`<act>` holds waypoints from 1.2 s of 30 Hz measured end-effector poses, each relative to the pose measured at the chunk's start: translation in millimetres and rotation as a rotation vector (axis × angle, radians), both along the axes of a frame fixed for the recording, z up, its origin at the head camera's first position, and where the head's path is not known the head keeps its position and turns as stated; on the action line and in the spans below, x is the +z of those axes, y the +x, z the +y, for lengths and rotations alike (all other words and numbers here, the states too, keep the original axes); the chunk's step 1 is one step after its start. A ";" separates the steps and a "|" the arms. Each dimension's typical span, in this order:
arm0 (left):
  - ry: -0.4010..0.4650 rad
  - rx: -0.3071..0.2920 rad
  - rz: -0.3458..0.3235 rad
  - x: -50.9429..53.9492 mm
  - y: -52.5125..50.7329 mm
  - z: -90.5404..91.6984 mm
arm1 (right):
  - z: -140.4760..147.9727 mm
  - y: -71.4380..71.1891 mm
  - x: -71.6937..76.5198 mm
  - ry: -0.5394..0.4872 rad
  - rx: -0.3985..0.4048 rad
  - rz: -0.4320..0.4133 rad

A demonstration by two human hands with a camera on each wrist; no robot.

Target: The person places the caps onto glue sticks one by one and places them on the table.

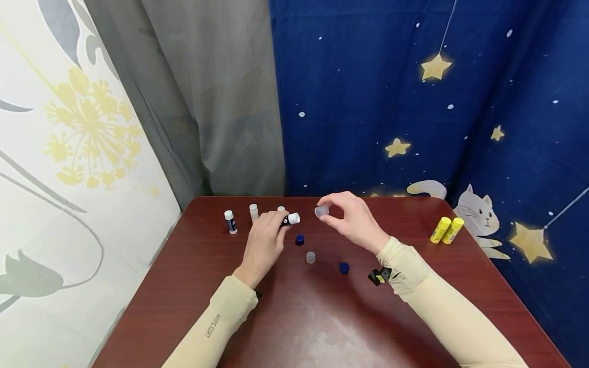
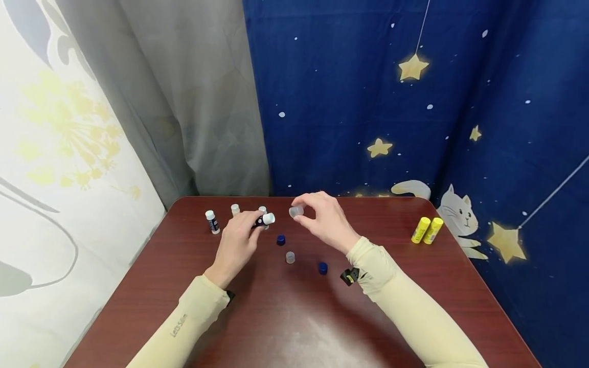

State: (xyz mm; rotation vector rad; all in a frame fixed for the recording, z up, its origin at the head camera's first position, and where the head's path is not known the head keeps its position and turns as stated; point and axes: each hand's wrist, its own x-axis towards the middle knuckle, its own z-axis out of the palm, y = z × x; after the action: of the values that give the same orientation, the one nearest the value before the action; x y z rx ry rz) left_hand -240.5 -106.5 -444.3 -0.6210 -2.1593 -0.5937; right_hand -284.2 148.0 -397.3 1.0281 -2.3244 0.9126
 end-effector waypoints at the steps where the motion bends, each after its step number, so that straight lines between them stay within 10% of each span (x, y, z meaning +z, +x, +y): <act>1: 0.002 -0.001 -0.003 -0.8 0.4 0.0 | -2.2 0.2 -0.6 -0.002 0.006 -0.002; 36: -0.014 0.006 -0.043 -5.7 1.3 2.2 | -32.7 2.1 -12.5 -0.002 0.062 -0.073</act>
State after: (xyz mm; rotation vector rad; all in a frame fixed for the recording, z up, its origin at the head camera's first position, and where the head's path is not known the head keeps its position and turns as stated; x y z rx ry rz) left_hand -239.3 -104.2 -449.9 -0.6140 -2.2065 -0.5947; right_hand -282.2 115.3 -409.8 1.0887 -2.3626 0.9911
